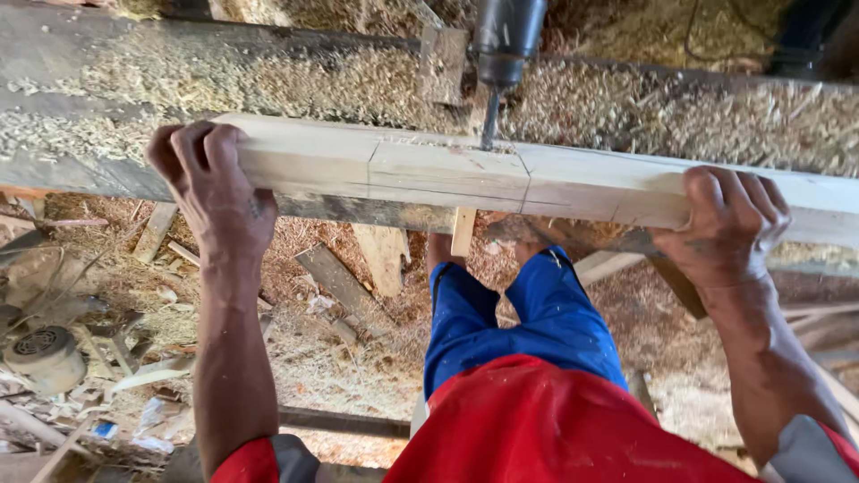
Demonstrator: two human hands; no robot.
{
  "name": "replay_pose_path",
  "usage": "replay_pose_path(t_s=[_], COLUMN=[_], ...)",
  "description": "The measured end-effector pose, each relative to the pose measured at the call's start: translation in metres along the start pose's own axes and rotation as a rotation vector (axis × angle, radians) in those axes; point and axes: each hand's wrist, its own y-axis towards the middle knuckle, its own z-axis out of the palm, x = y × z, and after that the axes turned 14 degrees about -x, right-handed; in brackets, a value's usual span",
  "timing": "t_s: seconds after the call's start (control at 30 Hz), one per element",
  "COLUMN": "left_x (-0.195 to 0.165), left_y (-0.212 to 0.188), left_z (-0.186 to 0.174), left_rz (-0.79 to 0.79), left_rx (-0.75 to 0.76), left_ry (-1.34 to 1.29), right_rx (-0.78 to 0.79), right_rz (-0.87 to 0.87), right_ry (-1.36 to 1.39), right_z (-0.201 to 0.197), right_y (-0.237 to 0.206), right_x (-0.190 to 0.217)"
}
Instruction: The person carries a marked wooden plank to a drill press and drills a series of holes along the pencil marks, repositioning the plank under the bit between holes. They then set the plank down, pick up another piece of wood, and resume drilling holes along its marks.
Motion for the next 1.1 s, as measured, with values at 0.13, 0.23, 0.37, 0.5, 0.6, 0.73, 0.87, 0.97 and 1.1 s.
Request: replay_pose_path(t_s=[0.13,0.23,0.37,0.5,0.6,0.73,0.87,0.97,1.1], left_x=[0.0,0.006,0.009,0.01,0.01,0.006,0.004,0.008,0.011], left_y=[-0.004,0.002,0.0,-0.006,-0.002,-0.004,-0.009,-0.001,-0.002], left_z=[-0.003,-0.001,0.0,-0.002,0.0,-0.001,-0.006,-0.002,0.003], left_rz=[0.067,-0.009,0.068,0.062,-0.036,0.023,0.027,0.067,0.056], left_rx=[-0.069,0.057,-0.068,-0.02,0.055,-0.047,0.013,-0.026,-0.054], left_ry=[-0.076,-0.031,-0.036,-0.021,-0.08,-0.059,-0.002,-0.013,-0.063], right_rx=[0.023,0.031,-0.005,0.015,0.018,0.007,0.003,-0.04,0.006], right_rz=[0.013,0.012,-0.013,-0.009,-0.001,-0.007,-0.009,-0.028,-0.005], right_ry=[0.006,0.02,-0.009,0.021,-0.009,-0.007,0.005,-0.014,-0.006], right_z=[-0.004,-0.009,-0.009,-0.009,-0.003,-0.002,-0.006,-0.006,-0.006], right_y=[-0.001,0.007,0.021,0.014,0.008,0.004,0.007,0.014,0.013], right_x=[0.015,0.019,0.021,0.024,0.017,0.015,0.025,0.025,0.019])
